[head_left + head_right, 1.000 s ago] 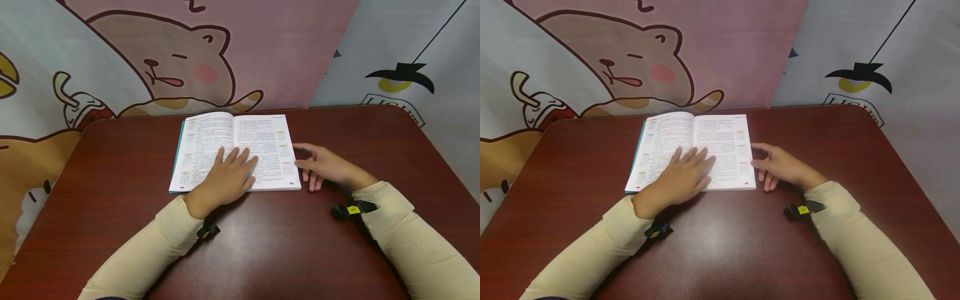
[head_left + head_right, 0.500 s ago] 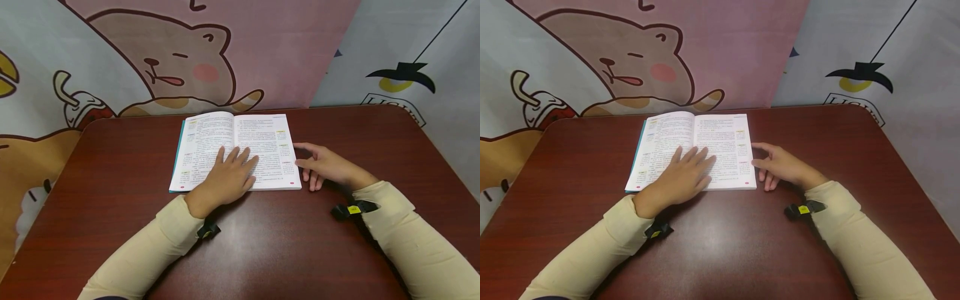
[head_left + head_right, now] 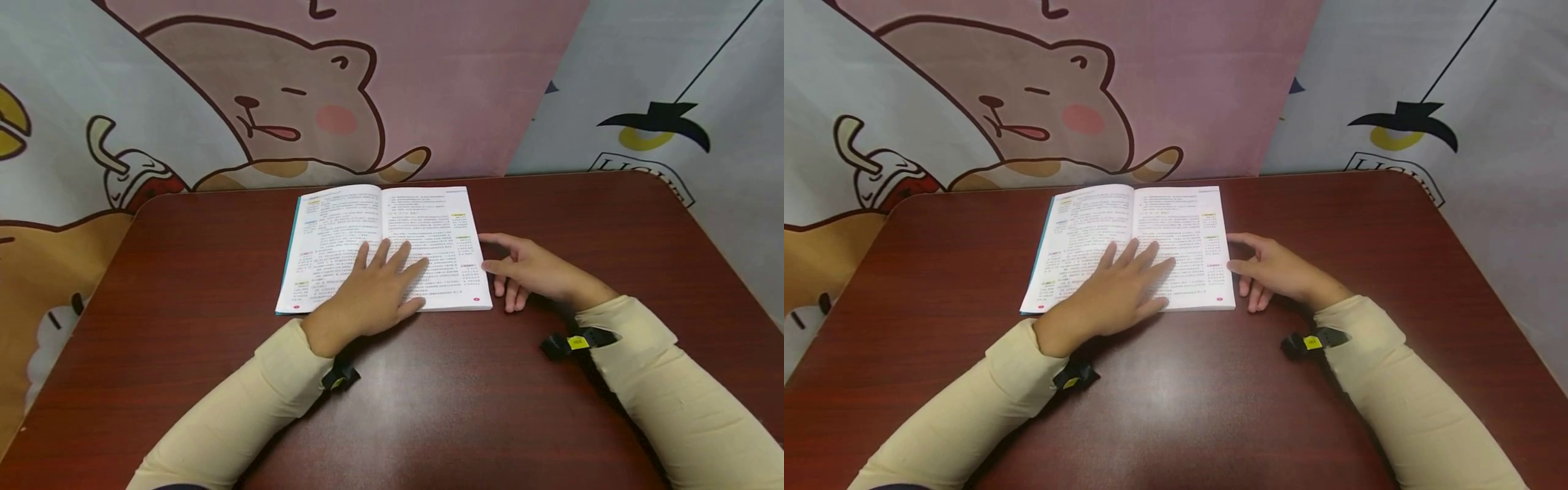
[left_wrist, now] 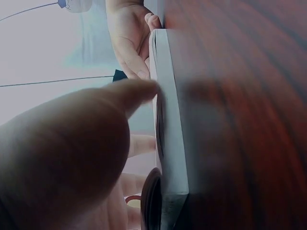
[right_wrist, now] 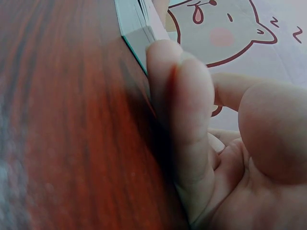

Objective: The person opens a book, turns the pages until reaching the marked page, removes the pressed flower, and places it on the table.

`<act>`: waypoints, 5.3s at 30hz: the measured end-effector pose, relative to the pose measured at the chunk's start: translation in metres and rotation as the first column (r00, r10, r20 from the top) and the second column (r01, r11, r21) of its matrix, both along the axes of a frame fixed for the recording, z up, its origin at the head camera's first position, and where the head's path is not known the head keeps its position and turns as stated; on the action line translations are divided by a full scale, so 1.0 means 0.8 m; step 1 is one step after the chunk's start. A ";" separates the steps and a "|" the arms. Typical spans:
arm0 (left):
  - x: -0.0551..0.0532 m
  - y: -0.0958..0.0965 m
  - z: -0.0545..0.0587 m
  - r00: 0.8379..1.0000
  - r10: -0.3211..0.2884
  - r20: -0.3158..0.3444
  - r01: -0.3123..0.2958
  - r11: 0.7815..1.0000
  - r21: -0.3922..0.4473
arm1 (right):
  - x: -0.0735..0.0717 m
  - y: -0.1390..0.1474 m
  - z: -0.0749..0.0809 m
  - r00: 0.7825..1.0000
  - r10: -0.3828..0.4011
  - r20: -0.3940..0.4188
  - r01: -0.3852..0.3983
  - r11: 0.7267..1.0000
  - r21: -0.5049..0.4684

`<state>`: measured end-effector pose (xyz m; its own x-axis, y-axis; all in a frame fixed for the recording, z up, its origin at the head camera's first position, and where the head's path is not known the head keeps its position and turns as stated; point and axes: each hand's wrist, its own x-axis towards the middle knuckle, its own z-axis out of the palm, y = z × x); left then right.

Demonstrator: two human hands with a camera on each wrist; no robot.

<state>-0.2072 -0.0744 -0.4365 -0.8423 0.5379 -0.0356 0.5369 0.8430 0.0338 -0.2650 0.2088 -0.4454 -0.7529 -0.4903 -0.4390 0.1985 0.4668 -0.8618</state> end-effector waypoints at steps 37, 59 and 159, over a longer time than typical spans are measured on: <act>-0.001 0.002 0.007 0.982 -0.181 -0.049 0.184 0.979 0.085 | 0.000 0.000 -0.003 1.000 -0.001 -0.010 0.001 1.000 -0.005; -0.001 0.005 0.004 0.976 -0.174 -0.132 0.187 0.978 0.095 | -0.001 0.004 -0.012 0.998 0.021 -0.052 -0.020 1.000 0.002; 0.001 -0.003 0.006 0.970 -0.026 -0.242 0.014 0.999 -0.050 | 0.005 0.004 -0.008 0.999 0.031 -0.037 -0.033 0.999 -0.032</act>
